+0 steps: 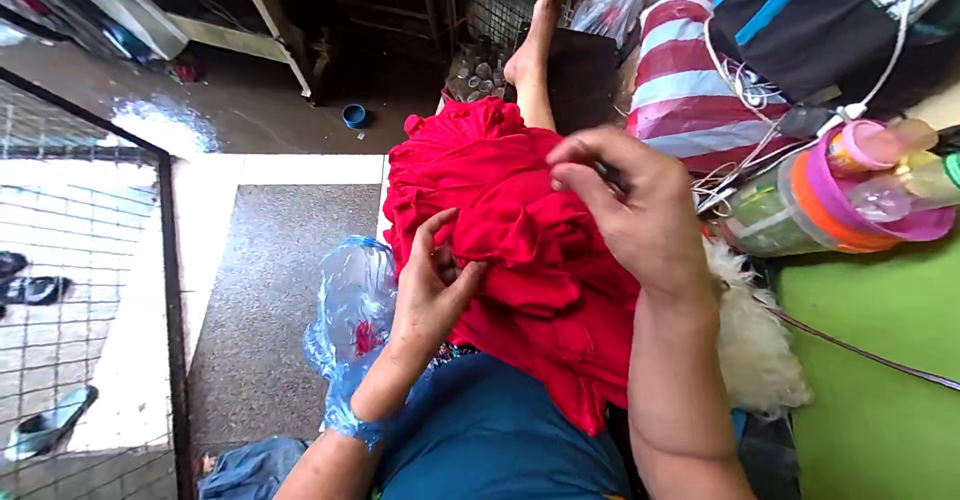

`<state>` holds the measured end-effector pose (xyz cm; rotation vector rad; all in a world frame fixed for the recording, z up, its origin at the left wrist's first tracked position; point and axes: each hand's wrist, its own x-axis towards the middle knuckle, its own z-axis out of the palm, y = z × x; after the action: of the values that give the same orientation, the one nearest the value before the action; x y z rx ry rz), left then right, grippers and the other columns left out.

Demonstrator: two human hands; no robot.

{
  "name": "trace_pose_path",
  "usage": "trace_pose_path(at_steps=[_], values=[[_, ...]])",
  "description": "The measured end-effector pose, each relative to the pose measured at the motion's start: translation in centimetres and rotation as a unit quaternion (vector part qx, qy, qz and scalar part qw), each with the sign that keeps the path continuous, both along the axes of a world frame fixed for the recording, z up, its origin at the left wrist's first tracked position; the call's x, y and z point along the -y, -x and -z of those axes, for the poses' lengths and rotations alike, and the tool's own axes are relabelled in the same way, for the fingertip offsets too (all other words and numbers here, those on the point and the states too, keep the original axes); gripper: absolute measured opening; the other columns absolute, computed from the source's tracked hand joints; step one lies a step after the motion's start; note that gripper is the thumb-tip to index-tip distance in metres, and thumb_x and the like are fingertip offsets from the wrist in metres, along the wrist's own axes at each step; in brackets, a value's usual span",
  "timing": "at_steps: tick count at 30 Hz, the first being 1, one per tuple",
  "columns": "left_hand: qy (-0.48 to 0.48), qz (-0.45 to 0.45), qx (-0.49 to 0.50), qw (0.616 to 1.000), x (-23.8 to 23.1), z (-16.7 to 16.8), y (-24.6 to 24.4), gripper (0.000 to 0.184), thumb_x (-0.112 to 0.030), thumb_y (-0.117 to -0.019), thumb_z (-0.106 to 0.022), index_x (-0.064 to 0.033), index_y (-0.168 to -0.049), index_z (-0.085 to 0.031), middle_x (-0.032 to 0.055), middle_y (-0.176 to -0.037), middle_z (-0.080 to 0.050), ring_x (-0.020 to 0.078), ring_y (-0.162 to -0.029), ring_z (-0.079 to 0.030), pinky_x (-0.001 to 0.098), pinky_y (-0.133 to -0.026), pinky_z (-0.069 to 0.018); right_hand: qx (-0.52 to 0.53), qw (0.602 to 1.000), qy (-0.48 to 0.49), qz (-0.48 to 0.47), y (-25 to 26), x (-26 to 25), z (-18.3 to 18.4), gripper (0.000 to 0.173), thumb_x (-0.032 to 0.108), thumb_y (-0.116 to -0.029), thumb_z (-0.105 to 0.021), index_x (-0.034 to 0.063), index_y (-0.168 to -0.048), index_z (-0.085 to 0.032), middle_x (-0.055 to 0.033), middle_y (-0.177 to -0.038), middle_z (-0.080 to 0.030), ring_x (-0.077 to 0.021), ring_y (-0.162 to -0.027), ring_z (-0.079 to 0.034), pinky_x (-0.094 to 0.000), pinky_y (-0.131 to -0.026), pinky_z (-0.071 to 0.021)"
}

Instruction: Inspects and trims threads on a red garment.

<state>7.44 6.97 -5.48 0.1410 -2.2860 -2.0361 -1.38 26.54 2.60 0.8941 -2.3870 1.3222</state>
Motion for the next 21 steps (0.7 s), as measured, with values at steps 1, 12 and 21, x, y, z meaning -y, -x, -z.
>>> trace_pose_path(at_steps=[1, 12, 21], values=[[0.01, 0.01, 0.0, 1.0, 0.3, -0.1, -0.3, 0.063, -0.007, -0.0909, -0.068, -0.0037, -0.147, -0.039, -0.0021, -0.085, -0.07, 0.0014, -0.065, -0.067, 0.0188, -0.062, -0.0589, 0.026, 0.999, 0.018, 0.016, -1.7, -0.5, 0.2, 0.013, 0.003, -0.0983, -0.062, -0.0036, -0.108, -0.067, -0.0079, -0.098, -0.07, -0.0042, -0.086, -0.066, -0.0183, -0.079, -0.0546], [0.219, -0.002, -0.25, 0.943, -1.2, -1.2, 0.0, 0.021, -0.009, -0.0964, -0.062, 0.0043, -0.113, -0.067, 0.017, -0.111, -0.064, 0.0137, -0.093, -0.066, 0.0249, -0.08, -0.0583, 0.082, 0.985, 0.138, 0.068, -6.2, 0.5, 5.3, 0.011, -0.001, -0.0964, -0.062, -0.0037, -0.107, -0.064, -0.0033, -0.095, -0.071, 0.0018, -0.084, -0.066, -0.0124, -0.075, -0.0547], [0.191, 0.007, -0.197, 0.962, -0.9, -0.1, 1.2, 0.016, -0.012, -0.0998, -0.06, 0.0005, -0.097, -0.068, 0.0091, -0.101, -0.064, 0.0066, -0.094, -0.062, 0.018, -0.084, -0.0515, 0.027, 0.996, 0.0, 0.086, -7.2, -0.5, 6.9, 0.026, 0.01, -0.0919, -0.07, -0.0004, -0.116, -0.068, -0.0118, -0.107, -0.071, -0.014, -0.096, -0.068, -0.0281, -0.084, -0.0552]])
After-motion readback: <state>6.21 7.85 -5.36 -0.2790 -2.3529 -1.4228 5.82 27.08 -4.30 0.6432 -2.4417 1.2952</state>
